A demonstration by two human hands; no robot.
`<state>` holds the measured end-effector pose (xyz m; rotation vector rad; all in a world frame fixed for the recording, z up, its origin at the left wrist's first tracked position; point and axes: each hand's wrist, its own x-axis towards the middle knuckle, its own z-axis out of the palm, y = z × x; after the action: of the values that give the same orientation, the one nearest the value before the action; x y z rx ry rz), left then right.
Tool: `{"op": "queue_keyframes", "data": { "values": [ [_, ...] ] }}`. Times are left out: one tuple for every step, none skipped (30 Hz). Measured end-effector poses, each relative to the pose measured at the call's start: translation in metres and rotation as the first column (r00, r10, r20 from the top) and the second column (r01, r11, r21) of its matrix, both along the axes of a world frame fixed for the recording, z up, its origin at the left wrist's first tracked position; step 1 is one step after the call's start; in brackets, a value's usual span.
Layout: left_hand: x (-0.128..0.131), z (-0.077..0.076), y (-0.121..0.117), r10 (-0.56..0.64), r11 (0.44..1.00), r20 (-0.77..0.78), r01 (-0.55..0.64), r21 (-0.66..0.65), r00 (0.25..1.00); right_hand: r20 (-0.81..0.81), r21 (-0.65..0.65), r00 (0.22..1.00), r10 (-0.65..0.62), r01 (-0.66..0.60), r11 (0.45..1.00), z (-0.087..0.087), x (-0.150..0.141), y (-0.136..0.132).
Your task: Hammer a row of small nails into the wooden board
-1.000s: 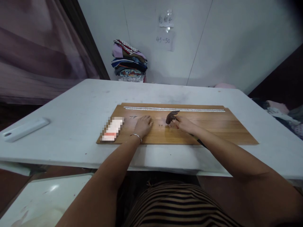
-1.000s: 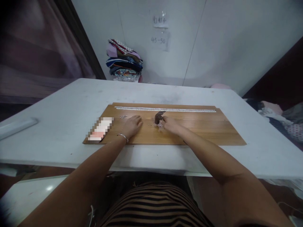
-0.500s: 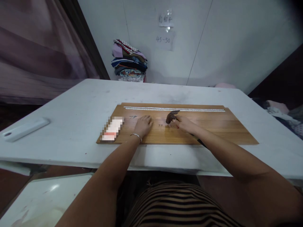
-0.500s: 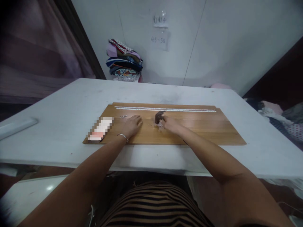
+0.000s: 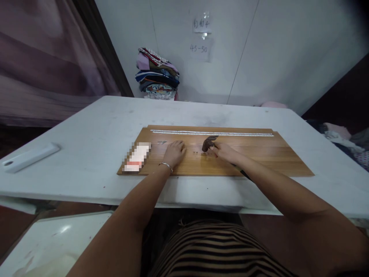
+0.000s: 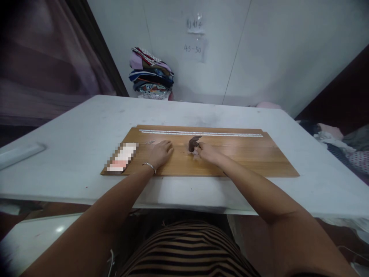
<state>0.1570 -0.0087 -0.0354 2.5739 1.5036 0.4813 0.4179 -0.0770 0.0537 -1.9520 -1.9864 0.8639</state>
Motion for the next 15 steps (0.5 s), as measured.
{"op": "queue_keyframes", "data": {
  "values": [
    [0.0, 0.0, 0.0, 0.0, 1.0, 0.0, 0.0, 0.001, 1.0, -0.012, 0.005, 1.0, 0.0, 0.0, 1.0, 0.0003, 0.0003, -0.0003],
    [0.0, 0.0001, 0.0, 0.002, 1.0, 0.0, -0.002, 0.002, 1.0, -0.023, 0.007, 1.0, -0.001, 0.002, 1.0, 0.0007, 0.0004, -0.0005],
    [0.0001, 0.0004, -0.0002, 0.004, 1.0, -0.001, -0.004, 0.001, 1.0, -0.033, 0.004, 0.999, -0.002, 0.003, 1.0, 0.0014, 0.0003, -0.0008],
    [0.0003, 0.0008, -0.0003, 0.006, 1.0, -0.002, -0.006, 0.0, 1.0, -0.036, -0.004, 0.999, -0.007, 0.007, 1.0, 0.0021, 0.0001, -0.001],
    [0.0004, 0.0012, -0.0005, 0.007, 1.0, -0.004, -0.007, -0.001, 1.0, -0.032, -0.014, 0.999, -0.011, 0.011, 1.0, 0.0028, -0.0003, -0.0011],
    [0.0006, 0.0016, -0.0007, 0.007, 1.0, -0.006, -0.007, -0.002, 1.0, -0.021, -0.02, 1.0, -0.014, 0.014, 1.0, 0.0034, -0.0007, -0.0012],
    [0.0008, 0.002, -0.0009, 0.006, 1.0, -0.007, -0.006, -0.002, 1.0, -0.006, -0.023, 1.0, -0.013, 0.013, 1.0, 0.0038, -0.0012, -0.0012],
    [0.001, 0.0024, -0.0011, 0.005, 1.0, -0.006, -0.005, -0.001, 1.0, 0.008, -0.021, 1.0, -0.008, 0.008, 1.0, 0.0038, -0.0015, -0.0012],
    [0.0012, 0.0026, -0.0012, 0.005, 1.0, -0.007, -0.005, -0.001, 1.0, 0.021, -0.019, 1.0, 0.0, 0.0, 1.0, 0.0036, -0.0018, -0.0012],
    [0.0013, 0.0028, -0.0014, 0.007, 1.0, -0.009, -0.007, -0.002, 1.0, 0.028, -0.016, 1.0, 0.006, -0.005, 1.0, 0.0031, -0.002, -0.0011],
    [0.0015, 0.003, -0.0015, 0.009, 1.0, -0.012, -0.009, -0.003, 1.0, 0.029, -0.014, 1.0, 0.009, -0.009, 1.0, 0.0024, -0.0021, -0.0011],
    [0.0016, 0.0031, -0.0016, 0.012, 1.0, -0.015, -0.012, -0.005, 1.0, 0.027, -0.016, 1.0, 0.009, -0.009, 1.0, 0.0017, -0.0022, -0.001],
    [0.0016, 0.0033, -0.0017, 0.015, 1.0, -0.019, -0.015, -0.008, 1.0, 0.023, -0.018, 1.0, 0.007, -0.007, 1.0, 0.0011, -0.0022, -0.0009],
    [0.0016, 0.0035, -0.0018, 0.017, 1.0, -0.022, -0.017, -0.01, 1.0, 0.017, -0.019, 1.0, 0.002, -0.002, 1.0, 0.0007, -0.0023, -0.0008],
    [0.0016, 0.0037, -0.0019, 0.019, 1.0, -0.025, -0.019, -0.013, 1.0, 0.013, -0.019, 1.0, -0.004, 0.005, 1.0, 0.0005, -0.0023, -0.0008]
  ]
}}
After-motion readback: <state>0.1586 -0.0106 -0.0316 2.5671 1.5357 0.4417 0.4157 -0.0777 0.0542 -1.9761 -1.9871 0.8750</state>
